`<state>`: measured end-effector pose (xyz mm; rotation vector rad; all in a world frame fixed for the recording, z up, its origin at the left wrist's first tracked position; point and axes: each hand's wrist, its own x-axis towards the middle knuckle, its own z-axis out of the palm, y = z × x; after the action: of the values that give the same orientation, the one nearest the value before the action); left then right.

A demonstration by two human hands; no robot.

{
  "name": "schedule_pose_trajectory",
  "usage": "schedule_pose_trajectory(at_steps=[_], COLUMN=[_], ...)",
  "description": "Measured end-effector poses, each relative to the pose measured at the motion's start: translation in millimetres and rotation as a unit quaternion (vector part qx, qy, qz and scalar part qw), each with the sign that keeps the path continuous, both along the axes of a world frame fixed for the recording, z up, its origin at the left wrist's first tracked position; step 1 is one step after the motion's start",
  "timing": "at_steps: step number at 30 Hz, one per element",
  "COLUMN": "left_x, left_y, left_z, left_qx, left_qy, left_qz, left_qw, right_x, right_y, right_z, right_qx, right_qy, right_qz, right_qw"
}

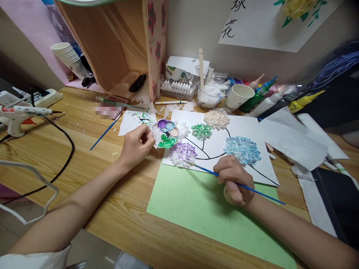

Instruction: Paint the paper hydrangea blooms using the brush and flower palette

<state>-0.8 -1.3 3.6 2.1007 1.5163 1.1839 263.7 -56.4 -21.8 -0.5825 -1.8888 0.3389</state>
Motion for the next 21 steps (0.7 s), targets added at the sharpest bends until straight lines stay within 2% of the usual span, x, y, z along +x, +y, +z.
schedule_pose_trajectory(at_steps=[5,9,14,21], left_x=[0.9,2.7,8.0,13.4], left_y=[-0.1,-1.8,-8.6,-15.4], left_z=[0.5,1.5,2.6,3.4], left_qx=[0.001,0.014,0.009,-0.001], left_qy=[0.002,0.005,0.013,0.028], left_qz=[-0.003,-0.015,-0.056,-0.095], left_qw=[1.000,1.000,0.998,0.995], right_x=[-0.3,1.2,1.2,-3.3], right_y=[-0.1,0.0,1.3,2.2], right_z=[-0.3,-1.4,-1.5,3.6], right_qx=[-0.017,0.006,0.001,-0.030], right_qy=[-0.010,0.010,-0.045,-0.085], right_qz=[0.000,-0.030,-0.069,-0.057], right_qw=[1.000,0.999,0.997,0.994])
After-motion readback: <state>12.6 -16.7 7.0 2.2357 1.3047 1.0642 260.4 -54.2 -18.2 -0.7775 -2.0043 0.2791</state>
